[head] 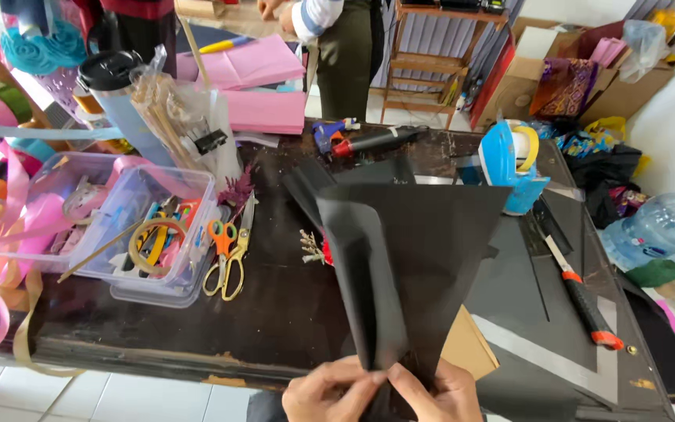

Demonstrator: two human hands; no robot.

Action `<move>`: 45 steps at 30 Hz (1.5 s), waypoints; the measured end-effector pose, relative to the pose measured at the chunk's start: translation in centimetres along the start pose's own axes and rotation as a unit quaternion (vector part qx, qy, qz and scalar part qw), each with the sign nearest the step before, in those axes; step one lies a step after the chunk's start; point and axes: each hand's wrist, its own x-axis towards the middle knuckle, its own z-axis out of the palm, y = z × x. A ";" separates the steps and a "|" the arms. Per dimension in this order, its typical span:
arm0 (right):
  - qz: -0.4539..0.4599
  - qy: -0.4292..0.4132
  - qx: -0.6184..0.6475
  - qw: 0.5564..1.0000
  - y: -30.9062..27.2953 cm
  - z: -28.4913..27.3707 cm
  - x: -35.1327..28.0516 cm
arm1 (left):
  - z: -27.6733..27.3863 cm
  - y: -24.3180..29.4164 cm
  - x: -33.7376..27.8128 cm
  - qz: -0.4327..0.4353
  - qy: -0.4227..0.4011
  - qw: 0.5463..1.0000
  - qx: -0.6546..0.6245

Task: The person folds a sheet of black wrapping paper and secures it with tape. They then wrap the paper around a bouquet of red flowers and a cardboard box, folding the edges and taping the bottom to secure the arrangement.

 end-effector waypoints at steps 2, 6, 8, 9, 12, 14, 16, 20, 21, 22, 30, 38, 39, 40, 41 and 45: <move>0.061 0.054 0.005 0.997 -1.9 0.7 -0.6 | 0.9 3.1 0.8 0.105 -0.018 0.991 0.077; -0.011 0.092 -0.019 0.996 -2.3 1.4 -1.0 | 0.6 2.3 0.2 0.121 0.005 0.981 0.149; -0.007 0.133 -0.096 0.986 -2.2 1.4 -1.0 | 0.6 2.7 -0.1 0.037 0.007 0.986 0.163; -0.007 0.134 -0.096 0.986 -1.9 1.3 -0.7 | 0.4 1.6 -0.3 0.036 0.006 0.986 0.162; -0.048 0.034 0.008 0.998 -2.4 1.2 -0.8 | -0.3 -0.5 -0.8 -0.050 0.004 0.998 0.044; 0.055 0.056 -0.005 0.997 -4.9 1.8 -1.7 | -0.5 -0.1 -0.4 -0.077 0.001 0.996 0.040; 0.053 0.029 0.006 0.998 -5.0 1.5 -1.3 | -0.6 -0.8 -0.8 -0.060 0.013 0.997 0.048; 0.015 0.011 0.020 1.000 -2.8 1.1 -0.5 | -0.3 -1.4 -1.2 -0.020 0.057 0.990 0.125; 0.017 0.012 0.020 1.000 -2.7 1.1 -0.6 | 0.0 -0.9 -1.0 -0.021 0.056 0.990 0.126; -0.002 0.027 0.021 0.999 -2.5 1.1 -0.7 | 0.2 -0.5 -0.7 -0.004 0.034 0.992 0.124; -0.026 -0.004 0.021 0.999 -3.6 1.4 -1.5 | -1.2 -0.8 -0.6 -0.066 -0.014 0.991 0.115; 0.023 -0.169 0.048 0.984 -1.8 -0.7 0.4 | -2.0 1.0 -0.1 -0.056 -0.026 0.989 0.138; 0.023 -0.167 0.048 0.985 -2.3 -1.4 0.9 | -1.9 1.6 -0.1 -0.056 -0.028 0.989 0.137; 0.024 -0.177 0.035 0.983 -2.7 -2.0 1.3 | -1.9 2.2 -0.1 -0.045 -0.066 0.989 0.121; 0.023 -0.187 0.022 0.982 -3.2 -2.7 1.8 | -1.8 2.8 0.0 -0.033 -0.105 0.989 0.103; -0.044 -0.310 0.236 0.920 -8.4 -3.4 2.1 | -1.9 6.2 1.0 -0.121 -0.251 0.955 0.099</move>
